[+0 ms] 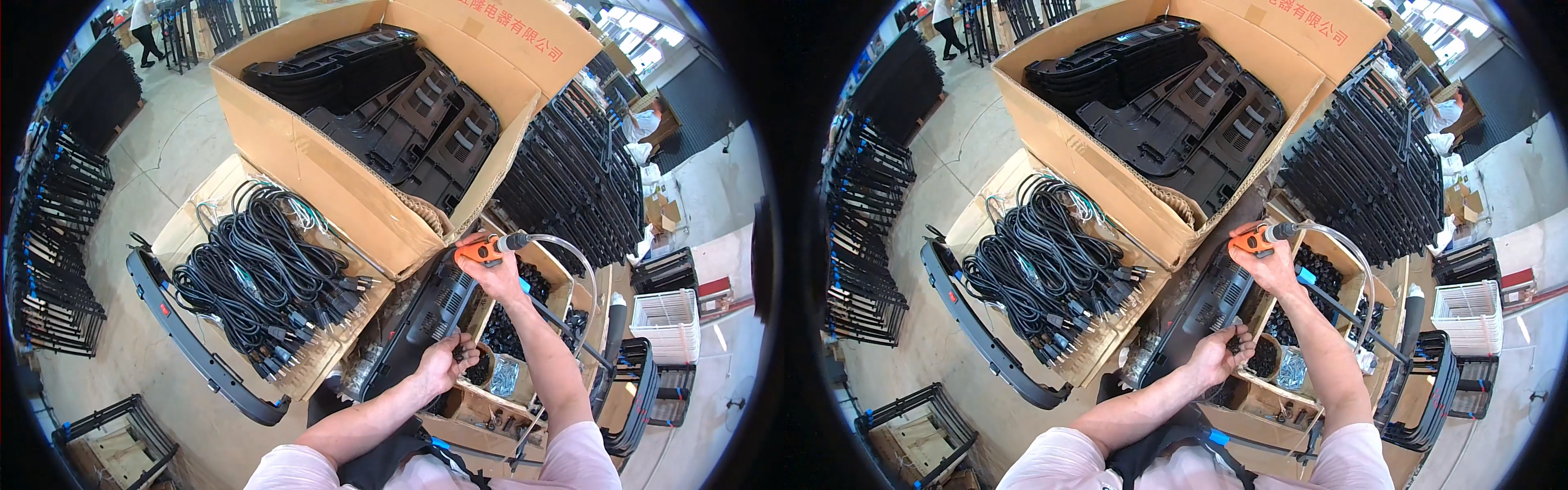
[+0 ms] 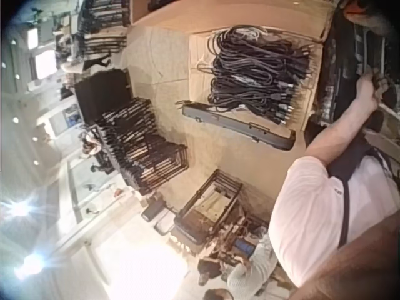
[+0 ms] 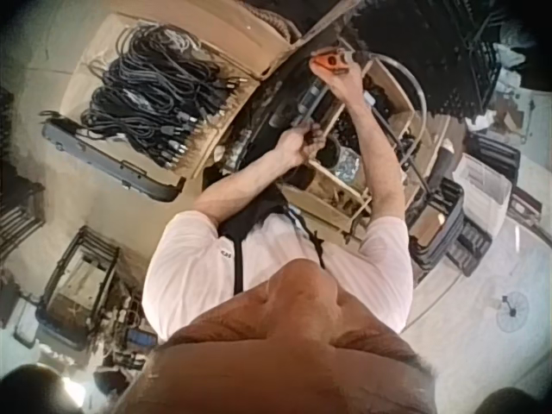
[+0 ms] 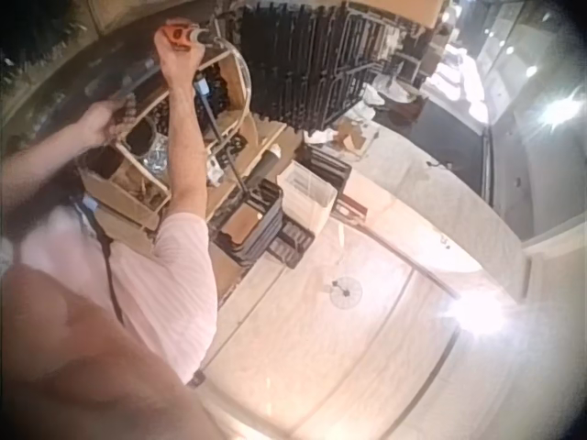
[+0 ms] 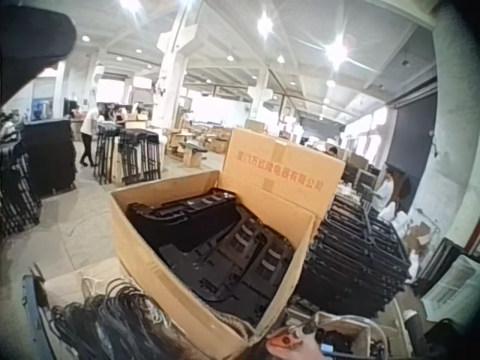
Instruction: The person assembles a black electronic device by attaching a power cord and securing a casing with a pneumatic screwdriver. They handle various components including a metal frame, power cables, and a plastic housing, working at a station in a warehouse environment.
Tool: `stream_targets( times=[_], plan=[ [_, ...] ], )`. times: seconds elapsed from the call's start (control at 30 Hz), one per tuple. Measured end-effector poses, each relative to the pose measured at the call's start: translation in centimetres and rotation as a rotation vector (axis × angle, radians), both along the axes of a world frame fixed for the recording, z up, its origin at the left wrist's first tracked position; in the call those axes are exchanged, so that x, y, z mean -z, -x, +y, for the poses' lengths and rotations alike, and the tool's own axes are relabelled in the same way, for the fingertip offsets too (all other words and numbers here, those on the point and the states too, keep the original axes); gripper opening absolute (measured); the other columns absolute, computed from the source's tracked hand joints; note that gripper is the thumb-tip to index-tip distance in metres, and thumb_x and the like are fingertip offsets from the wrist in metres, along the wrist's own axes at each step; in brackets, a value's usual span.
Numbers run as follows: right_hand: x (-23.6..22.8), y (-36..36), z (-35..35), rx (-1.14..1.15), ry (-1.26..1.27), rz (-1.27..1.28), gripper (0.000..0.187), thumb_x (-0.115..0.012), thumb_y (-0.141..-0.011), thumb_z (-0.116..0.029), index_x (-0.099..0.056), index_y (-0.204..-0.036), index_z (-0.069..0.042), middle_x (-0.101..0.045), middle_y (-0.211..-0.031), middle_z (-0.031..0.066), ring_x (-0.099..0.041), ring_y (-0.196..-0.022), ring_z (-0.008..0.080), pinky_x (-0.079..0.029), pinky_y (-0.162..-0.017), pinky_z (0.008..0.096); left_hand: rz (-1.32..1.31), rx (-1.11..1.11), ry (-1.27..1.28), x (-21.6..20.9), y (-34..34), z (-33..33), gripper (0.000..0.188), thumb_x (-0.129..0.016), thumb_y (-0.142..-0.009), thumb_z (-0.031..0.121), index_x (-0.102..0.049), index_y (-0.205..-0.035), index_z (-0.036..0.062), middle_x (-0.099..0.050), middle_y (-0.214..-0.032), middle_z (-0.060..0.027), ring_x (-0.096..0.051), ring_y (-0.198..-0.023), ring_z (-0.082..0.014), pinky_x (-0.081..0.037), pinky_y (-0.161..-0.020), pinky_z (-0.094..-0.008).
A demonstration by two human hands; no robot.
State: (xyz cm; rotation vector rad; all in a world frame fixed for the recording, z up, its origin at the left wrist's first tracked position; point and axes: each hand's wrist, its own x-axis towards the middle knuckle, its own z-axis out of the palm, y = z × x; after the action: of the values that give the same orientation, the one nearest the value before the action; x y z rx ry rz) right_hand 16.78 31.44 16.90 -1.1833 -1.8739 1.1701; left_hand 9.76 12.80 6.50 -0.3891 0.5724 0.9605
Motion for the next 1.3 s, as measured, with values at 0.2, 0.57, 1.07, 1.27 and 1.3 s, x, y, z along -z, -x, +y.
stream_targets(
  times=[0.2,0.57,1.07,1.27,1.3],
  plan=[
    [0.4,0.1,0.0,0.014,-0.026,-0.06,0.047,-0.087,-0.084,-0.016,-0.07,-0.126,-0.002,-0.077,-0.114,0.0091,-0.072,-0.107,0.0175,-0.056,-0.098,0.0342,0.026,0.038,-0.036,0.7,0.9,-1.2,0.027,-0.046,-0.116,0.022,-0.061,-0.124,0.0009,-0.067,-0.103,-0.0119,-0.07,-0.09,-0.0246,-0.064,-0.084,-0.0399],
    [-5.2,-6.0,-11.9,0.371,-0.059,0.159,0.052,-0.087,-0.088,-0.014,-0.065,-0.134,-0.001,-0.077,-0.121,0.0114,-0.071,-0.111,0.0169,-0.057,-0.102,0.0358,0.202,0.193,-0.202,-1.2,4.4,-5.2,0.032,-0.043,-0.118,0.021,-0.063,-0.126,-0.002,-0.069,-0.119,-0.0137,-0.069,-0.115,-0.0273,-0.057,-0.106,-0.0438],
    [-3.9,-24.5,-25.4,0.644,-0.036,0.372,0.057,-0.085,-0.089,-0.009,-0.059,-0.139,0.002,-0.076,-0.126,0.0179,-0.071,-0.117,0.0221,-0.057,-0.106,0.0392,0.549,0.826,-0.174,5.1,-7.7,-11.0,0.029,-0.059,-0.112,0.024,-0.07,-0.129,0.0036,-0.069,-0.115,-0.0069,-0.068,-0.104,-0.0199,-0.057,-0.096,-0.0357],
    [-3.0,-31.6,-27.6,0.696,-0.007,0.441,0.057,-0.083,-0.089,-0.009,-0.059,-0.139,0.003,-0.075,-0.126,0.0184,-0.07,-0.119,0.0229,-0.056,-0.107,0.04,0.954,1.113,-0.172,10.4,-11.9,-10.8,0.067,-0.057,-0.11,0.04,-0.04,-0.163,0.003,-0.041,-0.168,-0.0208,-0.039,-0.155,-0.0309,-0.032,-0.125,-0.0516],
    [-2.8,-32.7,-27.7,0.701,-0.004,0.456,0.057,-0.083,-0.089,-0.009,-0.059,-0.139,0.003,-0.075,-0.126,0.0184,-0.07,-0.12,0.0231,-0.056,-0.107,0.04,1.01,1.123,-0.213,11.1,-12.1,-10.9,0.07,-0.056,-0.11,0.04,-0.035,-0.166,0.0028,-0.036,-0.172,-0.0218,-0.036,-0.158,-0.0318,-0.03,-0.127,-0.0516]
  ],
)
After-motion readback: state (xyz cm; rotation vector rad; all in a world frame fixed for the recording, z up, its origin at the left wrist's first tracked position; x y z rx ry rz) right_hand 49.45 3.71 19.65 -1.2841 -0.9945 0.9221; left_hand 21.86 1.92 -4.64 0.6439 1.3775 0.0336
